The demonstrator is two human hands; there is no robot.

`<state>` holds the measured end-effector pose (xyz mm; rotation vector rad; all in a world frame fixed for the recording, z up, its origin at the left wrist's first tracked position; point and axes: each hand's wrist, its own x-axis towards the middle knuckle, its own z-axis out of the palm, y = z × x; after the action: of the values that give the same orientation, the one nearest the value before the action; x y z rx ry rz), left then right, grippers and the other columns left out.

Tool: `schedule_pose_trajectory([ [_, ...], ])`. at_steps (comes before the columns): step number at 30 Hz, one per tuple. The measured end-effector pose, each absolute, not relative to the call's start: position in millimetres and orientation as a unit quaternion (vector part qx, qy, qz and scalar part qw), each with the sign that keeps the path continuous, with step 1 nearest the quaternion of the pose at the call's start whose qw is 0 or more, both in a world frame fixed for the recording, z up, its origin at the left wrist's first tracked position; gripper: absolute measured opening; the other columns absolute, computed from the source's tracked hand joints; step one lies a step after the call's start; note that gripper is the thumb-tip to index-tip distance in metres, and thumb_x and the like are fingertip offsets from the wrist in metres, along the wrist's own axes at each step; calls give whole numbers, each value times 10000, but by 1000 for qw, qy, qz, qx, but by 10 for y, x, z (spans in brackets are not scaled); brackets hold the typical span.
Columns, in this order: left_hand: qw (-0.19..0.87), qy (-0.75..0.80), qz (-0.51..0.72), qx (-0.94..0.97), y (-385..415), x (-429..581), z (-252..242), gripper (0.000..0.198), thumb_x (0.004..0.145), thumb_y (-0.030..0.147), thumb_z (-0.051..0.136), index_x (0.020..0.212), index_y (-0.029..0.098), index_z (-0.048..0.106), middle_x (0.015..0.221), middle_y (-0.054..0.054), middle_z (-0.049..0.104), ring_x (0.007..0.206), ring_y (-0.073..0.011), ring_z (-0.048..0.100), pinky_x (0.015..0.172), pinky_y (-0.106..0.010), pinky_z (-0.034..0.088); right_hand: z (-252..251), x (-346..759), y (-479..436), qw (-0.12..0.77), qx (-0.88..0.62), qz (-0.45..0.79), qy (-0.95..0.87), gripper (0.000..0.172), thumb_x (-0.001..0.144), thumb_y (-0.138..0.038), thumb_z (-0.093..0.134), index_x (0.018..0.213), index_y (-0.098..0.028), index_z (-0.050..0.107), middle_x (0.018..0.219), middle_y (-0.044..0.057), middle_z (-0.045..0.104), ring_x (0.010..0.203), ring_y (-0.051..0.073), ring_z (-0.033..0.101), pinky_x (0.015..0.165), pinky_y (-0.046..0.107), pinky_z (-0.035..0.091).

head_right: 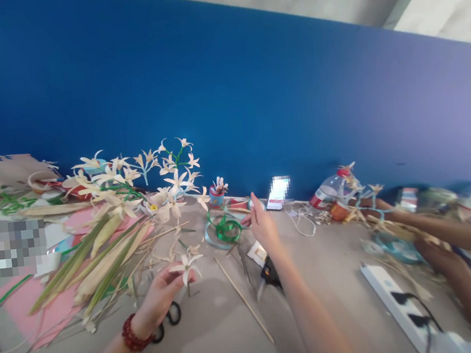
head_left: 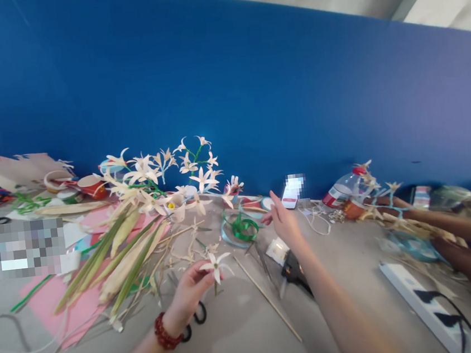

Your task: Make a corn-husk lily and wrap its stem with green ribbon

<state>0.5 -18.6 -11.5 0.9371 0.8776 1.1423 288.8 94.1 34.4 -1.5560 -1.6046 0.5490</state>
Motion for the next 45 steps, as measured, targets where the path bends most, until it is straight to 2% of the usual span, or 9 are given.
schedule_pose_trajectory([
  [3, 675, 375, 513, 376, -155, 3, -181, 193, 715, 340, 799, 725, 169, 709, 737, -28, 714, 751, -148, 618, 787, -245, 450, 311, 2782, 687, 368, -593, 268, -664, 681, 915, -375, 472, 1536, -217, 239, 1109, 117, 729, 1033, 320, 660, 971, 535, 423],
  [7, 710, 351, 518, 322, -139, 2, -218, 168, 703, 296, 815, 723, 179, 696, 748, -14, 708, 738, -134, 617, 777, -240, 447, 310, 2441, 246, 442, -394, 576, -564, 698, 919, -406, 517, 1534, -285, 208, 1370, 95, 587, 1281, 270, 517, 1064, 505, 361],
  [12, 714, 297, 529, 350, -170, -10, -84, 189, 698, 328, 818, 680, 182, 700, 703, -12, 665, 732, -144, 593, 759, -257, 446, 441, 2107, -100, 454, -241, 772, -374, 882, 872, -738, 370, 1554, -260, 79, 1341, 151, 604, 1329, 281, 474, 1111, 537, 260],
  [17, 684, 269, 518, 437, -240, -42, 71, 290, 719, 436, 781, 645, 164, 711, 700, -36, 639, 755, -179, 586, 840, -325, 457, 479, 2023, -195, 453, -211, 777, -383, 1017, 780, -867, 264, 1549, -275, -41, 1417, 157, 532, 1387, 283, 391, 1128, 531, 185],
  [26, 683, 360, 467, 432, -410, 2, 265, 122, 712, 298, 794, 730, 194, 732, 987, -71, 731, 825, -206, 639, 739, -275, 491, 417, 1974, -331, 413, -209, 754, -466, 944, 744, -887, 285, 1525, -362, 204, 1539, 68, 381, 1393, 286, 358, 1132, 492, 183],
  [29, 703, 325, 488, 403, -444, 99, 344, 138, 720, 291, 784, 679, 179, 715, 1010, -82, 726, 818, -197, 638, 754, -285, 493, 435, 1942, -345, 436, -205, 752, -449, 888, 735, -898, 271, 1473, -410, 333, 1596, -3, 253, 1411, 301, 295, 1078, 498, 276],
  [31, 724, 300, 499, 370, -454, 165, 356, 139, 725, 283, 781, 682, 175, 705, 940, -79, 730, 807, -199, 647, 738, -292, 501, 431, 1910, -357, 443, -198, 764, -425, 862, 734, -903, 244, 1450, -439, 364, 1603, -35, 224, 1344, 313, 374, 998, 480, 360],
  [41, 793, 240, 468, 306, -434, 206, 289, 75, 780, 199, 746, 774, 169, 678, 935, -66, 754, 985, -247, 701, 913, -344, 506, 350, 1852, -399, 443, -217, 794, -355, 881, 709, -914, 287, 1402, -403, 474, 1472, 25, 449, 946, 211, 544, 946, 410, 398],
  [45, 792, 246, 481, 285, -447, 248, 292, 77, 789, 195, 741, 789, 169, 668, 999, -79, 760, 1058, -252, 683, 974, -367, 489, 339, 1815, -425, 441, -216, 773, -402, 898, 708, -909, 306, 1438, -398, 420, 1515, 11, 397, 1126, 256, 522, 1017, 417, 368],
])
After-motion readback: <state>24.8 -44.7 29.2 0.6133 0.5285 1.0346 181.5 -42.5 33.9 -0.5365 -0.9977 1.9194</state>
